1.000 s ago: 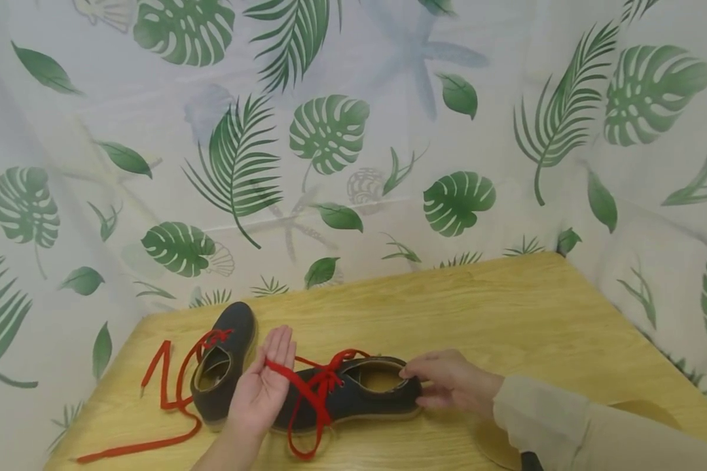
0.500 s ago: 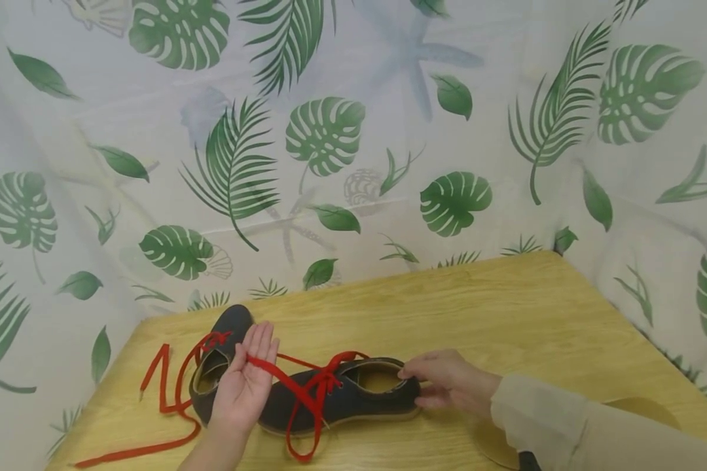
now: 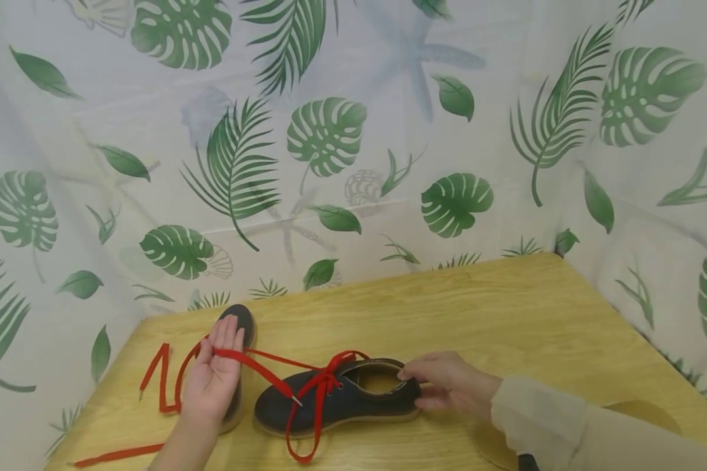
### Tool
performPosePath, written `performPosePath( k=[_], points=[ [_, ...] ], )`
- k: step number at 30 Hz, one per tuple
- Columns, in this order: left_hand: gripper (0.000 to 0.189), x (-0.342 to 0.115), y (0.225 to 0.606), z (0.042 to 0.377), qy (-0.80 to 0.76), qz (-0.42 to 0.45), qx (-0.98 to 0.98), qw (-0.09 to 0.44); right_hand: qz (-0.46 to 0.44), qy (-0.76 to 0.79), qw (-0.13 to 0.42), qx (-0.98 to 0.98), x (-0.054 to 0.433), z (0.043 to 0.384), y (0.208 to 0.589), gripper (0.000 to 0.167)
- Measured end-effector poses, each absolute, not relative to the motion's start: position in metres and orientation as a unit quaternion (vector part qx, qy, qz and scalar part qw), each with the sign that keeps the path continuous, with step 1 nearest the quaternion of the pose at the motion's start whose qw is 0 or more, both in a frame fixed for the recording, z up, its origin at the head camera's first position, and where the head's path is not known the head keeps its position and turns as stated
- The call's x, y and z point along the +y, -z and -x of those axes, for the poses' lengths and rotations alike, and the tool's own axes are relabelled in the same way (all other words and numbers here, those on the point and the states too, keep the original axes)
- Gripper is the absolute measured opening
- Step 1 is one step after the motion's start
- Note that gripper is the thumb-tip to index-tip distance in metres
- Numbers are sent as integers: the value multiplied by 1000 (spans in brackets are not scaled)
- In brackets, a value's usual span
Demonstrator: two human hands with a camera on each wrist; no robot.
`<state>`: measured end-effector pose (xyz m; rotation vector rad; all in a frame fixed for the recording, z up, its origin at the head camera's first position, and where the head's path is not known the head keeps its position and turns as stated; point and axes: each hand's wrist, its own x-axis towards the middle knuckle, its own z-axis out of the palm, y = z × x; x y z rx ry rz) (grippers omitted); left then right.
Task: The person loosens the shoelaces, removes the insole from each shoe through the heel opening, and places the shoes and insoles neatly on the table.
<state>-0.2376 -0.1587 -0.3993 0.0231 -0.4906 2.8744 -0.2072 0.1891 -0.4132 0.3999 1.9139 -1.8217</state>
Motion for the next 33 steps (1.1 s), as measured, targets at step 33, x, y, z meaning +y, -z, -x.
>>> performPosePath(
  k=[33],
  points=[
    [46,-287,390,247,-978,28,-206,26,-149,671,231,688,192,206,414,23]
  ],
)
